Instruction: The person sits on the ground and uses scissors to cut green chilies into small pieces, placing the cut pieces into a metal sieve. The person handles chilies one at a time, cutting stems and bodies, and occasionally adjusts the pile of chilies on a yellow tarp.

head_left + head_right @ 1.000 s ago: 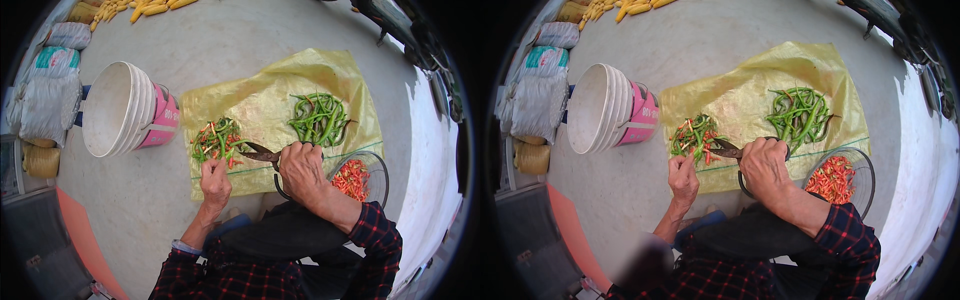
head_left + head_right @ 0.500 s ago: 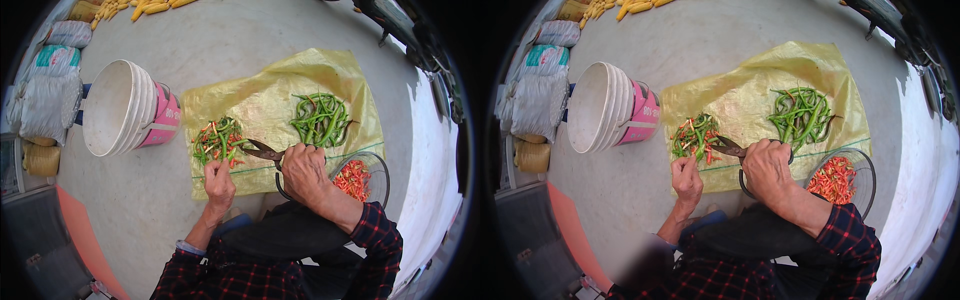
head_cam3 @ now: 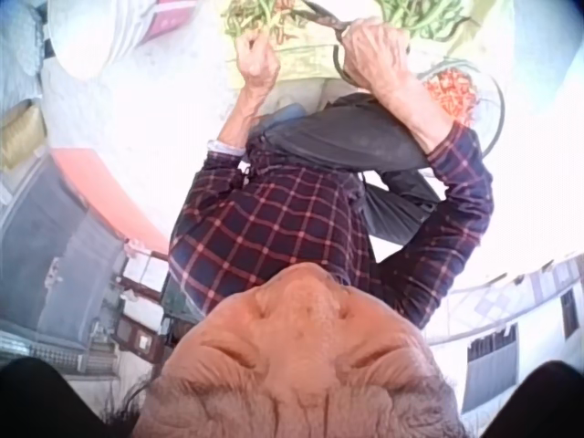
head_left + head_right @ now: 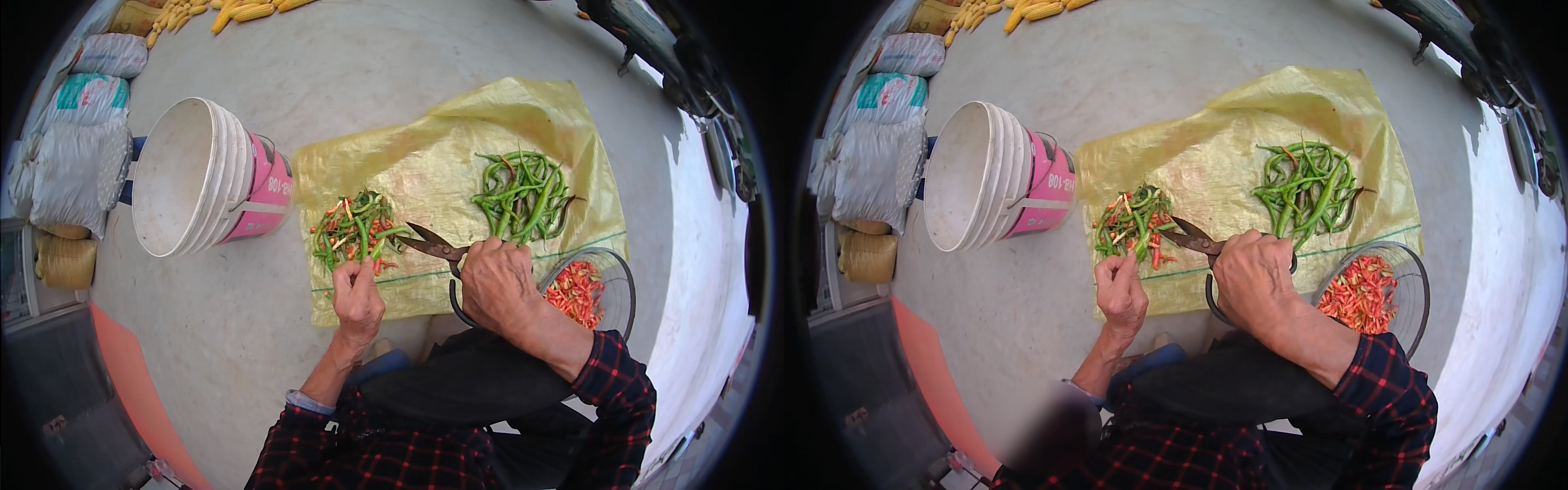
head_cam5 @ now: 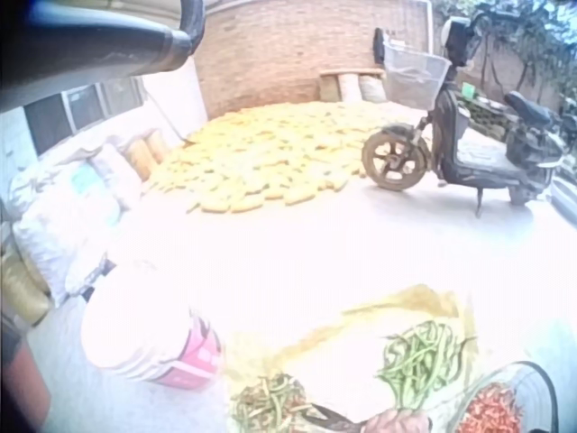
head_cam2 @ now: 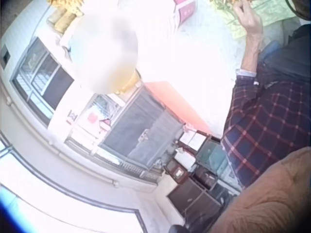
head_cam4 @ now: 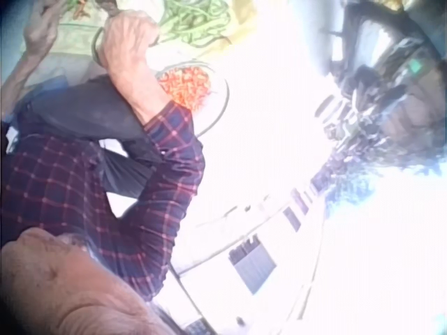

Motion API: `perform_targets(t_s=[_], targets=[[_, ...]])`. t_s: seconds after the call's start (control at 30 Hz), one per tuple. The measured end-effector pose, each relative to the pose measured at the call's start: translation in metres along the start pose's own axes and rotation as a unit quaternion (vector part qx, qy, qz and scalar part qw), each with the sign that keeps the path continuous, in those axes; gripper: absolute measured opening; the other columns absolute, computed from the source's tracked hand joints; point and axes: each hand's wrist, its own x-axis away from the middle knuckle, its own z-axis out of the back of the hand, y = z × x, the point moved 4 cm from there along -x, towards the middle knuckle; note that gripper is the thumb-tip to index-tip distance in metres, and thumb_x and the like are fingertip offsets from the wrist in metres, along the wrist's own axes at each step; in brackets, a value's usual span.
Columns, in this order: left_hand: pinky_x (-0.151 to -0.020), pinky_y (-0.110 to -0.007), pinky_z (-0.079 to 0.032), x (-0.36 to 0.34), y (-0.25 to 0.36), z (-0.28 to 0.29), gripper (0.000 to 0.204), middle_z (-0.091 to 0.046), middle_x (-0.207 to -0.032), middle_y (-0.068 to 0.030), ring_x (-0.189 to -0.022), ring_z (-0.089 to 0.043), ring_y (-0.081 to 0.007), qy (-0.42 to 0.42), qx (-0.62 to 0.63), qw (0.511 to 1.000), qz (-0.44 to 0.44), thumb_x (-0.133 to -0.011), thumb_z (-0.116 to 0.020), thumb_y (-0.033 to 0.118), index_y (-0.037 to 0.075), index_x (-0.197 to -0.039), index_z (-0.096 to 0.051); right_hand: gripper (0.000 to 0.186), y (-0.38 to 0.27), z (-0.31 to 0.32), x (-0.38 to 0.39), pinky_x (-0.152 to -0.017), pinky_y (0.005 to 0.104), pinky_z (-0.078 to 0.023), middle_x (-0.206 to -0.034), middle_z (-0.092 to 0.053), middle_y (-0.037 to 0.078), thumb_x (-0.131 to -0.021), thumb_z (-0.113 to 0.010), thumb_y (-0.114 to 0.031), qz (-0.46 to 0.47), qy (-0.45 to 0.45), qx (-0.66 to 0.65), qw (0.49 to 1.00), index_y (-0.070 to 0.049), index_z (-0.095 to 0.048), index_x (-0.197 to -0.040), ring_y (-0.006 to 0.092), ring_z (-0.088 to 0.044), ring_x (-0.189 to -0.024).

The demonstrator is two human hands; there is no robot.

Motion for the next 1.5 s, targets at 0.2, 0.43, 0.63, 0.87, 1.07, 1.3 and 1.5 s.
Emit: perform_targets(t_s=[0.2, 0.43, 0.63, 0.87, 1.07, 1.3, 1.5], targets=[[-0.059, -0.03, -0.048, -0.007, 0.04, -0.007, 0.035, -0.056, -0.091, -0.0155, -0.074, -0.057, -0.0225, -0.002, 0.075, 0.994, -0.075, -0.077, -0.065, -0.019, -0.009, -0.11, -0.069, 0.017, -0.003, 0.001, -0.001, -0.044, 0.0363, -0.034, -0.065, -0.055, 0.009, -0.064, -0.066, -0.02, 0.016, -0.026, -0.063, 0.998, -0.004, -0.065, -0.069, 0.0192, -0.056, -0.058], [-0.061, -0.032, -0.049, 0.0, -0.016, -0.008, 0.031, -0.056, -0.092, -0.0142, -0.074, -0.058, -0.0247, -0.015, -0.005, 0.999, 0.033, -0.08, -0.065, -0.014, -0.006, -0.11, -0.07, 0.014, 0.001, -0.002, 0.001, -0.044, 0.0367, -0.039, -0.063, -0.058, 0.008, -0.063, -0.065, -0.018, 0.018, -0.011, -0.089, 0.996, -0.005, -0.063, -0.065, 0.0197, -0.059, -0.059], [-0.071, -0.029, -0.053, 0.001, -0.037, -0.003, 0.027, -0.059, -0.095, -0.0079, -0.08, -0.062, -0.0177, 0.018, 0.218, 0.933, 0.287, -0.091, -0.063, -0.007, -0.004, -0.117, -0.067, 0.015, 0.004, 0.008, -0.004, -0.049, 0.0397, -0.049, -0.066, -0.058, 0.015, -0.069, -0.064, -0.015, 0.036, -0.012, -0.121, 0.992, -0.001, -0.06, -0.067, 0.0277, -0.062, -0.058], [-0.075, -0.029, -0.057, 0.009, -0.039, -0.02, 0.023, -0.069, -0.098, -0.0116, -0.083, -0.068, -0.017, -0.016, 0.541, 0.671, 0.506, -0.1, -0.059, 0.009, -0.003, -0.12, -0.062, 0.016, 0.006, 0.002, -0.003, -0.05, 0.0415, -0.049, -0.067, -0.058, 0.017, -0.07, -0.063, -0.015, -0.01, -0.021, -0.119, 0.993, 0.001, -0.06, -0.071, 0.0297, -0.063, -0.058], [-0.072, -0.028, -0.057, 0.009, -0.033, -0.02, 0.024, -0.069, -0.099, -0.0123, -0.081, -0.068, -0.0168, -0.044, 0.569, 0.614, 0.545, -0.099, -0.061, 0.009, -0.003, -0.119, -0.061, 0.016, 0.006, 0.002, -0.004, -0.051, 0.0416, -0.05, -0.067, -0.058, 0.017, -0.071, -0.063, -0.014, -0.002, -0.016, -0.114, 0.993, 0.001, -0.059, -0.072, 0.03, -0.063, -0.058], [-0.069, -0.027, -0.056, -0.003, -0.01, -0.017, 0.027, -0.068, -0.098, -0.012, -0.079, -0.067, -0.0154, -0.088, 0.614, 0.61, 0.493, -0.096, -0.064, 0.007, -0.003, -0.12, -0.061, 0.015, 0.007, -0.001, -0.005, -0.046, 0.0371, -0.046, -0.065, -0.06, 0.013, -0.065, -0.063, -0.014, 0.004, -0.015, -0.104, 0.994, -0.001, -0.062, -0.071, 0.0222, -0.061, -0.06], [-0.059, -0.025, -0.053, -0.002, 0.014, -0.022, 0.024, -0.065, -0.095, -0.0093, -0.069, -0.064, -0.0126, -0.119, 0.504, 0.756, 0.401, -0.097, -0.062, 0.005, -0.005, -0.119, -0.062, 0.014, 0.006, 0.009, -0.007, -0.051, 0.0404, -0.051, -0.065, -0.061, 0.015, -0.068, -0.062, -0.013, -0.01, 0.003, -0.16, 0.987, 0.001, -0.062, -0.069, 0.0274, -0.063, -0.057]])
